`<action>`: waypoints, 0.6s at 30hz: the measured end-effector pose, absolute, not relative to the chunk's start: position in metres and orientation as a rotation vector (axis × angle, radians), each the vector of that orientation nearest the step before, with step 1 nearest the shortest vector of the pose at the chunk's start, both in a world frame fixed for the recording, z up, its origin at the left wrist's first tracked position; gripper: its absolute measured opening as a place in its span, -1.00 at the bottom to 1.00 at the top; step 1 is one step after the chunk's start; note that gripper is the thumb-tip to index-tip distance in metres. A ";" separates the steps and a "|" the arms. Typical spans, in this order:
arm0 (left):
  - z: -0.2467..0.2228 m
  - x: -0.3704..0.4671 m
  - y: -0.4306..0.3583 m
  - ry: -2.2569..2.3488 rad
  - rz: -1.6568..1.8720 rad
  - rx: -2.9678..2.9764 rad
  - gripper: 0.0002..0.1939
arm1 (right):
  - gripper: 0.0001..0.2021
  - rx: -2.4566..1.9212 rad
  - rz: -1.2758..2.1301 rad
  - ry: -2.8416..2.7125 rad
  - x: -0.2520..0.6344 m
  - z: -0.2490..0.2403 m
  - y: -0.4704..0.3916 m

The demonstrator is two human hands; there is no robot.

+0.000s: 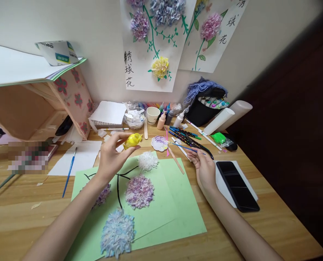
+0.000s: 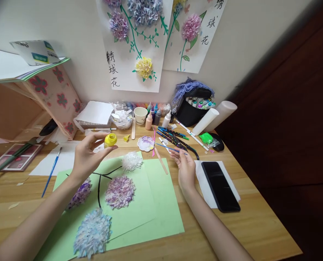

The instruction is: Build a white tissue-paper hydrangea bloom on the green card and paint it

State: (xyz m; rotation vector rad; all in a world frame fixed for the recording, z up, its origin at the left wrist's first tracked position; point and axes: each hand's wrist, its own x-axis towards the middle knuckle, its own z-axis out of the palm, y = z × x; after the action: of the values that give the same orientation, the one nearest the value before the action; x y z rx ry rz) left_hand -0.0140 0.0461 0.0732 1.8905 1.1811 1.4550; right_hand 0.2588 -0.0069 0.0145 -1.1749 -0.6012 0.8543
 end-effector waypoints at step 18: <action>0.072 0.037 0.095 1.470 0.631 2.116 -0.75 | -0.70 -1.319 0.994 -0.635 0.267 -0.014 -0.023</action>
State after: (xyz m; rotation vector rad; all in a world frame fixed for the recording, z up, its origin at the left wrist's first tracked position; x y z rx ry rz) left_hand 0.0367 0.0951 0.0722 2.1156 1.4703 0.6313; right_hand 0.2666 -0.0227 -0.0139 -1.3187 -0.6354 0.9943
